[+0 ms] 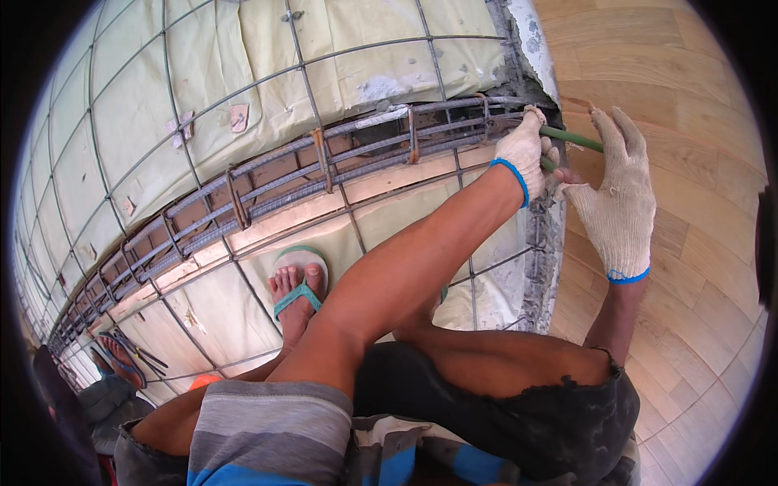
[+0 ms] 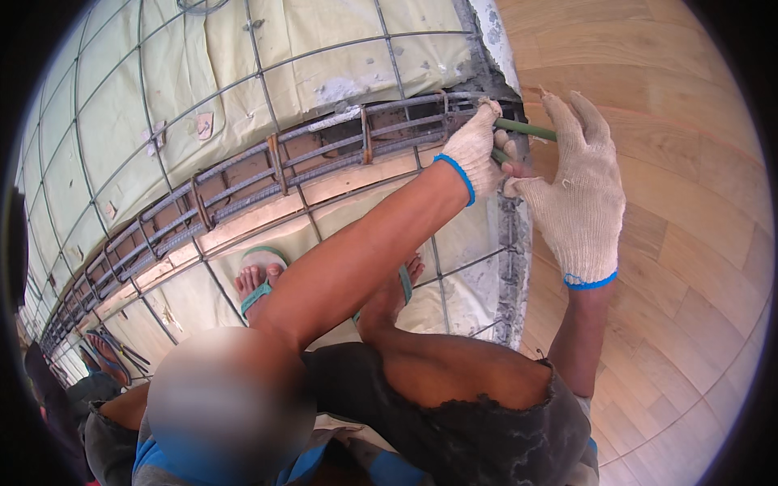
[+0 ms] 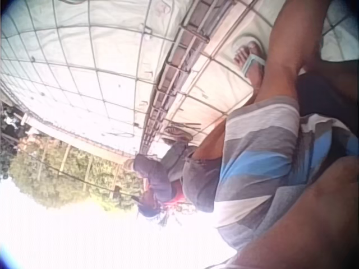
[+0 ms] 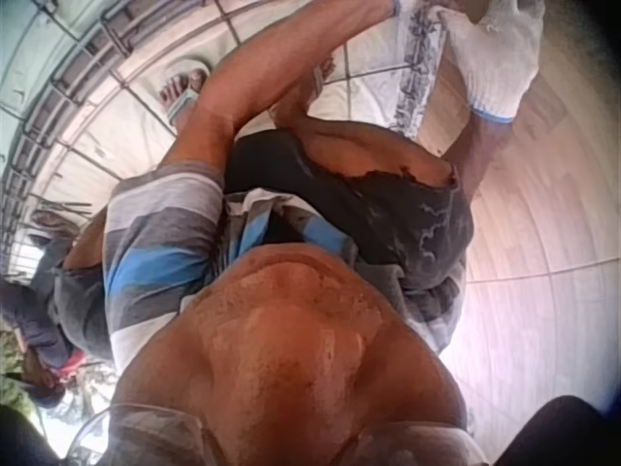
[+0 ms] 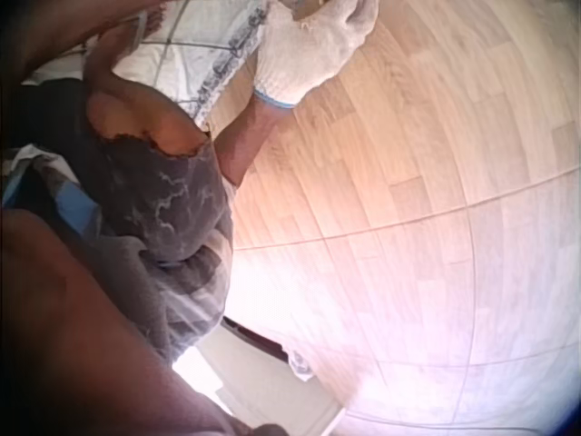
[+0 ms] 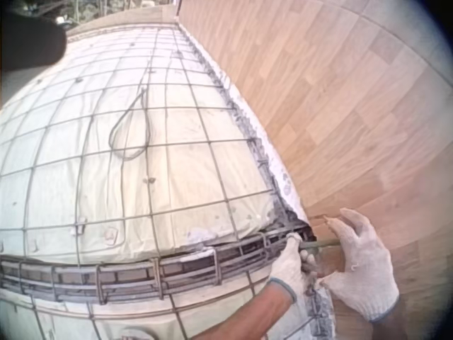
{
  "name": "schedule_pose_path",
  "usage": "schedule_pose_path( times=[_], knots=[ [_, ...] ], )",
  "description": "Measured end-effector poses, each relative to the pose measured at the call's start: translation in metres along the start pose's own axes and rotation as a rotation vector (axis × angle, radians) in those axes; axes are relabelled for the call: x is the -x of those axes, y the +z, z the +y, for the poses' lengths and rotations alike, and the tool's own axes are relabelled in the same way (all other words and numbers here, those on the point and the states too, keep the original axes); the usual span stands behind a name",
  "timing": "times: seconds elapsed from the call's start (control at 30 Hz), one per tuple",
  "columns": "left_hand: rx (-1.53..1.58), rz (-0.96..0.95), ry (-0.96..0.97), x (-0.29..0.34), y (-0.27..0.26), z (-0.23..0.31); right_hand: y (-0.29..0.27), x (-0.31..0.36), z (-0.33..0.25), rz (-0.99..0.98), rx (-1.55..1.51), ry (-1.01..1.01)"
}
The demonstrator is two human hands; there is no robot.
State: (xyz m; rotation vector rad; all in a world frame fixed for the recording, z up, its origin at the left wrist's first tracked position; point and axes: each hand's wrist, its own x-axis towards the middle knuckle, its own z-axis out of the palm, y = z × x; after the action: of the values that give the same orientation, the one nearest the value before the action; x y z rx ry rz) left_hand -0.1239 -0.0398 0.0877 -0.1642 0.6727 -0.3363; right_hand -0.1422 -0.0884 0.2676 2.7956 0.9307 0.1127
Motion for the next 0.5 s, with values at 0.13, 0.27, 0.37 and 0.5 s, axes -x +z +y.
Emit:
schedule_pose_path(
  times=[0.13,0.27,0.37,0.5],
  knots=[
    [-0.054,0.123,-0.007,0.009,0.012,0.005,0.007,0.0,0.007,-0.17,-0.018,-0.025],
    [-0.044,0.127,-0.041,0.01,0.013,0.009,-0.001,-0.006,-0.002,-0.283,-0.016,0.015],
    [-0.029,0.094,-0.029,0.007,0.008,0.01,0.001,-0.007,-0.002,-0.274,0.044,-0.02],
    [-0.049,0.138,-0.034,0.014,0.013,0.009,-0.004,-0.011,-0.005,-0.398,0.121,0.049]
  ],
)
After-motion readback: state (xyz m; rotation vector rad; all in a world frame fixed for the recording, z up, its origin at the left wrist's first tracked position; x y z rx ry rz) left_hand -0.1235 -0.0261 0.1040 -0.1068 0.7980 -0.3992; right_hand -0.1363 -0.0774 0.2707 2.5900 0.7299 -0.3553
